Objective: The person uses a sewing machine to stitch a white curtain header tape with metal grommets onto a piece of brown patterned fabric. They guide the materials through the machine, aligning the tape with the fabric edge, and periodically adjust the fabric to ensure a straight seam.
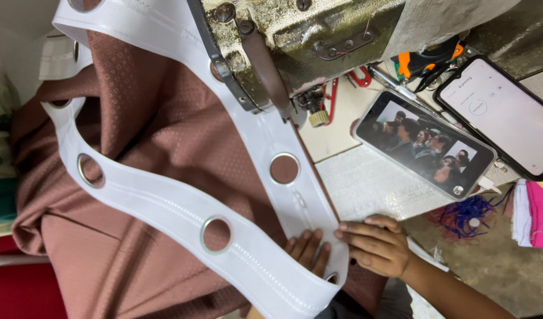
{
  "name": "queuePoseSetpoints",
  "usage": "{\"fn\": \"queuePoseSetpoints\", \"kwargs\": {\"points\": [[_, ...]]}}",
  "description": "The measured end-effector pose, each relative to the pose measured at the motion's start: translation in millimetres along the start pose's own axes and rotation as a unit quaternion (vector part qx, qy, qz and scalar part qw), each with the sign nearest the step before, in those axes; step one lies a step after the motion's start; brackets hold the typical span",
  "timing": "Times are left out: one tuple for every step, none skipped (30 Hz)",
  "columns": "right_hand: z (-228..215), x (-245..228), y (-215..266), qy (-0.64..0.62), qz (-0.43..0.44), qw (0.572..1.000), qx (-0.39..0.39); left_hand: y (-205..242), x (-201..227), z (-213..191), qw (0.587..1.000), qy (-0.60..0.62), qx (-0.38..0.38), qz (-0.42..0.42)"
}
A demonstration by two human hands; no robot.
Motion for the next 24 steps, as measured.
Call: {"fn": "queuePoseSetpoints", "kwargs": {"points": [[-0.6, -0.2, -0.6, 0.001, 0.002, 1.0, 0.005, -0.7, 0.0, -1.2, 1.0, -0.002, 0.0, -0.003], [-0.5, -0.6, 0.6, 0.001, 0.002, 1.0, 0.006, -1.8, -0.3, -3.9, 1.0, -0.002, -0.001, -0.003], [-0.4, 0.7, 1.7, 0.001, 0.011, 1.0, 0.007, -2.7, -0.5, -2.8, 1.0, 0.004, -0.022, -0.001], [-0.2, 2.1, 2.9, 0.001, 0.02, 1.0, 0.008, -3.5, -0.7, -1.7, 0.999, 0.01, -0.043, 0.0], [-0.5, 2.0, 4.9, 0.001, 0.02, 1.0, 0.008, -1.7, -0.6, 3.6, 0.999, 0.01, -0.044, 0.001], [1.2, 3.0, 7.0, 0.001, 0.027, 1.0, -0.003, -0.1, 0.0, 3.1, 1.0, -0.01, -0.012, 0.005], [3.2, 4.1, 8.7, 0.001, 0.034, 0.999, -0.013, 1.8, 0.4, 2.4, 0.999, -0.03, 0.02, 0.009], [1.8, 3.7, 5.9, 0.001, 0.033, 0.999, -0.013, 8.9, -5.4, 11.5, 0.999, -0.031, 0.019, 0.009], [0.5, 2.4, 3.1, 0.0, 0.028, 1.0, -0.012, 16.3, -7.8, 19.7, 0.999, -0.018, 0.025, 0.028], [-0.7, 0.8, 0.3, -0.001, 0.022, 1.0, -0.012, 24.0, -10.4, 27.8, 0.998, -0.005, 0.03, 0.046], [-1.1, 1.2, 2.0, -0.001, 0.022, 1.0, -0.012, 17.7, -23.1, 16.6, 0.999, -0.005, 0.03, 0.045], [0.9, 2.1, 3.9, 0.003, 0.025, 0.999, -0.025, 13.2, -30.0, 11.5, 0.999, 0.008, -0.003, 0.045], [2.4, 3.3, 5.9, 0.009, 0.028, 0.999, -0.039, 10.6, -31.6, 7.6, 0.998, 0.021, -0.036, 0.045], [3.2, 3.5, 6.4, 0.01, 0.027, 0.999, -0.04, -10.7, -42.8, -0.8, 0.996, 0.035, -0.068, 0.046], [2.8, 3.5, 6.8, 0.007, 0.025, 0.999, -0.035, -30.2, -52.6, -11.5, 0.993, 0.049, -0.1, 0.047], [2.4, 3.5, 7.1, 0.003, 0.023, 0.999, -0.031, -48.9, -60.0, -24.6, 0.988, 0.062, -0.132, 0.047], [2.3, 3.0, 4.4, 0.005, 0.022, 0.999, -0.031, -56.5, -62.3, -26.7, 0.988, 0.062, -0.131, 0.048], [0.6, 1.7, 1.6, 0.012, 0.016, 1.0, -0.024, -67.0, -69.2, -40.3, 0.998, -0.012, -0.061, 0.031], [-0.9, 0.4, -1.3, 0.021, 0.01, 1.0, -0.015, -75.8, -74.6, -54.8, 0.996, -0.086, 0.01, 0.014], [-0.1, 0.8, -0.7, 0.022, 0.01, 1.0, -0.015, -85.3, -75.5, -64.3, 0.996, -0.085, 0.011, 0.015], [0.4, 0.6, 0.4, 0.026, 0.011, 1.0, -0.013, -93.9, -78.4, -82.2, 0.997, -0.051, 0.058, 0.002], [1.2, 0.7, 1.5, 0.03, 0.012, 0.999, -0.012, -101.7, -82.1, -99.6, 0.994, -0.017, 0.105, -0.012], [1.4, 0.1, 1.6, 0.031, 0.014, 0.999, -0.012, -106.3, -87.8, -92.5, 0.994, -0.015, 0.105, -0.011], [1.1, -0.5, 1.6, 0.02, 0.015, 1.0, -0.008, -109.4, -91.0, -91.3, 0.99, 0.014, 0.138, 0.008]]}}
Point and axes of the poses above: each hand's wrist, its own y-axis away from the middle knuckle, its own z-axis out of the palm, x = y × z, the point moved 9 cm from there along -y, towards the middle knuckle, and after that the axes turned 6 degrees about -y, right-handed, at the moved point
